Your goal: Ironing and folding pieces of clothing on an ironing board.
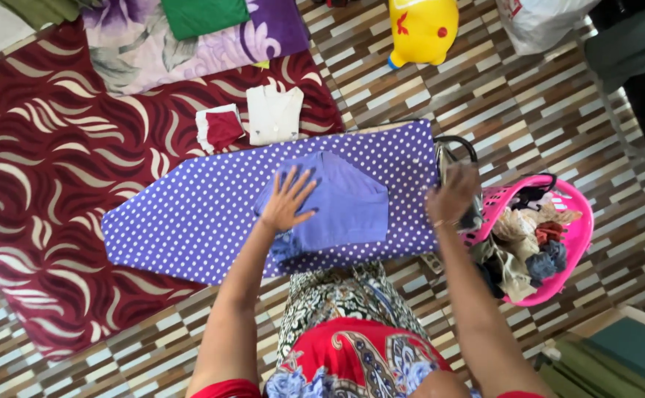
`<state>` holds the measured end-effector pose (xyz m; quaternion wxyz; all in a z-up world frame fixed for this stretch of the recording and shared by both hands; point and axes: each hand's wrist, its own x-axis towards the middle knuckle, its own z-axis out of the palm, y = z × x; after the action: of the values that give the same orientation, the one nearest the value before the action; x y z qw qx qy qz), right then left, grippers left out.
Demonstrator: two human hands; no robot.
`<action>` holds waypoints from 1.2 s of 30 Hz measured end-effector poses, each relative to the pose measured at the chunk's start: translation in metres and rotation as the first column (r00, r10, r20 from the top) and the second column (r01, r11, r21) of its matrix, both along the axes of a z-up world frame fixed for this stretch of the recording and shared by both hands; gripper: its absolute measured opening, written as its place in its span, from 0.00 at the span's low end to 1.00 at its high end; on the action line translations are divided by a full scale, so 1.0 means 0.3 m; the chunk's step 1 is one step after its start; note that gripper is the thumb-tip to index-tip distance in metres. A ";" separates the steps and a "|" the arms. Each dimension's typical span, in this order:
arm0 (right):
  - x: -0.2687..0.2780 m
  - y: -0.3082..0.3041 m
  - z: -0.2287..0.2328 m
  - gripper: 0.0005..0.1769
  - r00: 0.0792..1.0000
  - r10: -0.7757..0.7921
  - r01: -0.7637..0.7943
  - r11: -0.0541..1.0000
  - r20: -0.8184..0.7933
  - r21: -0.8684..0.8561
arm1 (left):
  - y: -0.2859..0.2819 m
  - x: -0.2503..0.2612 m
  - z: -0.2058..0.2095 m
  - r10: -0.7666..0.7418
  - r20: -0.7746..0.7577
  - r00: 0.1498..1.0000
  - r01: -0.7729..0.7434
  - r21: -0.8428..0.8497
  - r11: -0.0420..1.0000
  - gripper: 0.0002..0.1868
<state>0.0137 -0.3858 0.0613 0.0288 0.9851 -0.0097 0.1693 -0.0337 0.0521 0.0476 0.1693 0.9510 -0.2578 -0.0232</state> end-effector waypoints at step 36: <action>0.104 0.908 -0.034 0.36 0.804 0.259 0.084 0.842 -0.535 0.533 | -0.027 -0.410 -0.112 0.479 -0.412 0.775 -0.437 0.198 0.877 0.60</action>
<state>0.0448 -0.1135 0.0510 -0.2520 0.9557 0.0008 -0.1521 -0.1567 0.0442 0.0141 0.1810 0.9600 0.0291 -0.2115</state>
